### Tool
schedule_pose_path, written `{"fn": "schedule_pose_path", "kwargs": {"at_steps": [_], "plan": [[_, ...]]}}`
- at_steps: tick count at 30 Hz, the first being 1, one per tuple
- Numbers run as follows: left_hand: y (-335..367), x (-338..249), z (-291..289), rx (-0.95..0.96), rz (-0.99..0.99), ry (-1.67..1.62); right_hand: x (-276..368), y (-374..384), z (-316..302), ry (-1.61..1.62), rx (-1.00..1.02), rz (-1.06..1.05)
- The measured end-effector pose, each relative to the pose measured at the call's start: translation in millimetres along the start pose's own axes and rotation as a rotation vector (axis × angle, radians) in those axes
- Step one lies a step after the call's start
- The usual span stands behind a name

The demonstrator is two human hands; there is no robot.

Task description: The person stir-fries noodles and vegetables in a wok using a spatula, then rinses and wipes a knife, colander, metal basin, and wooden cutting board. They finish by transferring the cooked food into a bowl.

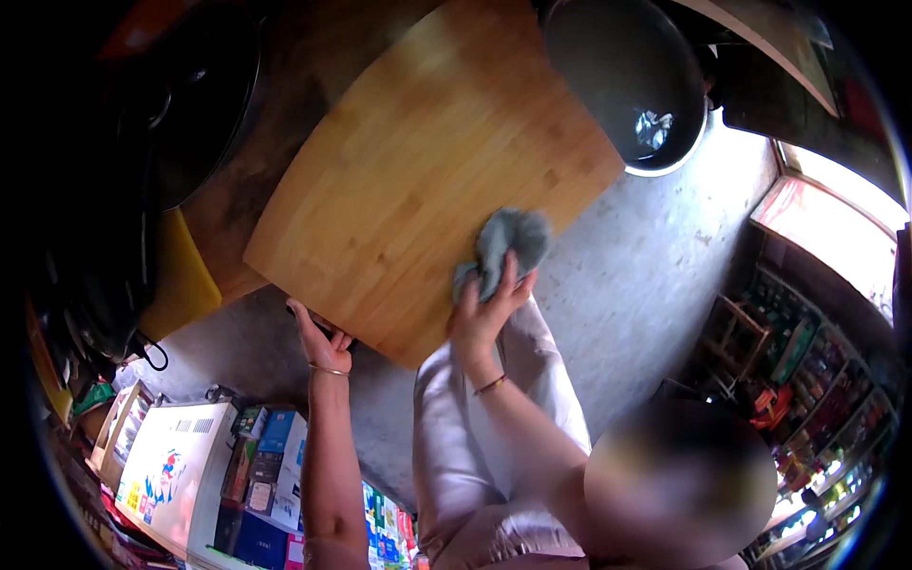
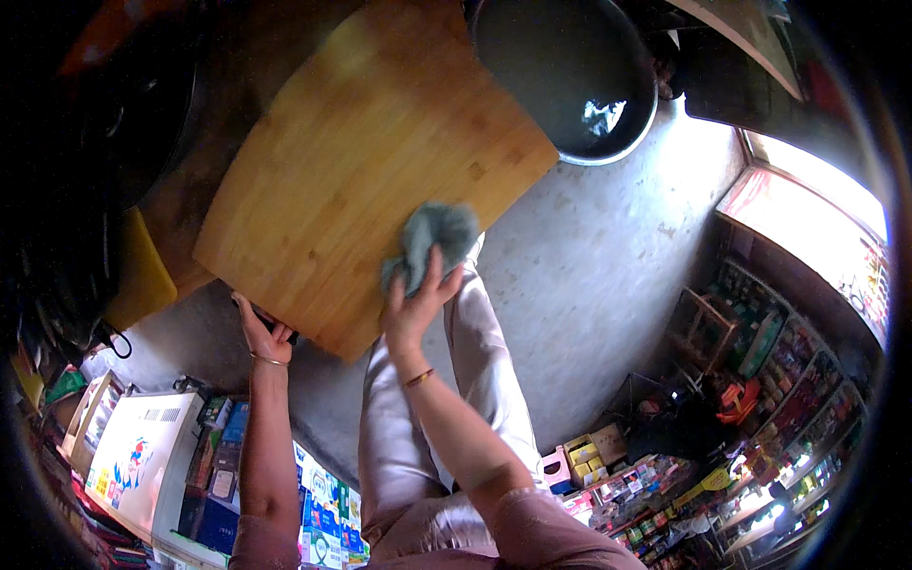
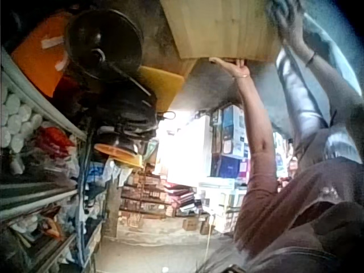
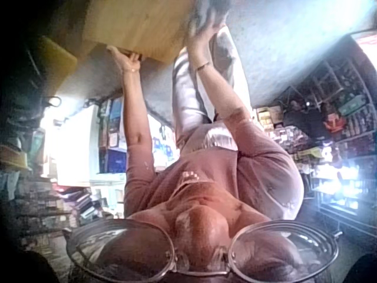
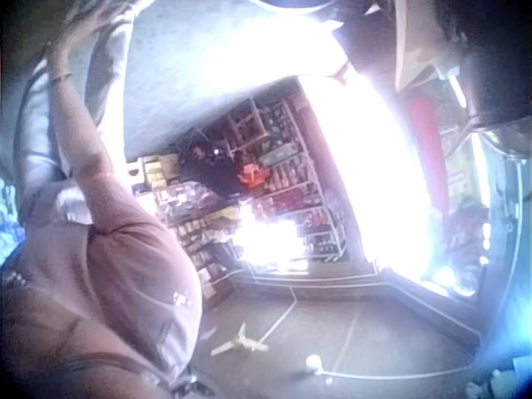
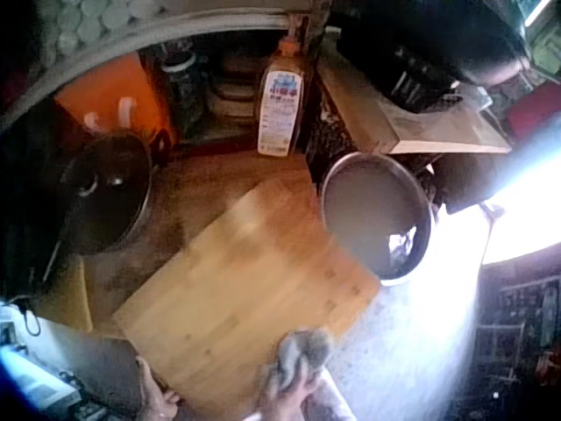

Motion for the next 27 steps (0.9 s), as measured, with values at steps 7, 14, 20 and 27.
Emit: {"fn": "schedule_pose_path", "kwargs": {"at_steps": [7, 14, 20, 27], "plan": [[-11.4, 3.6, -4.8, 0.078, 0.019, -0.047, 15.1, -128.5, 18.5, 0.051, 0.261, 0.215], [-109.4, -36.4, -17.2, 0.172, 0.156, -0.036, 88.2, -133.5, -49.6, 0.164, 0.541, 0.165], [-240.9, -104.5, -76.8, -0.183, 0.385, 0.076, 100.5, -90.8, -109.9, 0.726, 0.927, 0.745], [-355.9, -177.4, -109.9, -0.413, 0.764, 0.180, 394.3, 47.8, -108.6, 0.865, 1.111, -0.628]]}}
Point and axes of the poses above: each hand's wrist, its own y-axis towards the middle knuckle, its own z-axis out of the palm, x = y × z, the point moved 9 cm from there along y, towards the middle knuckle, and after that the axes turned 13 degrees about y, right-handed, at the moved point
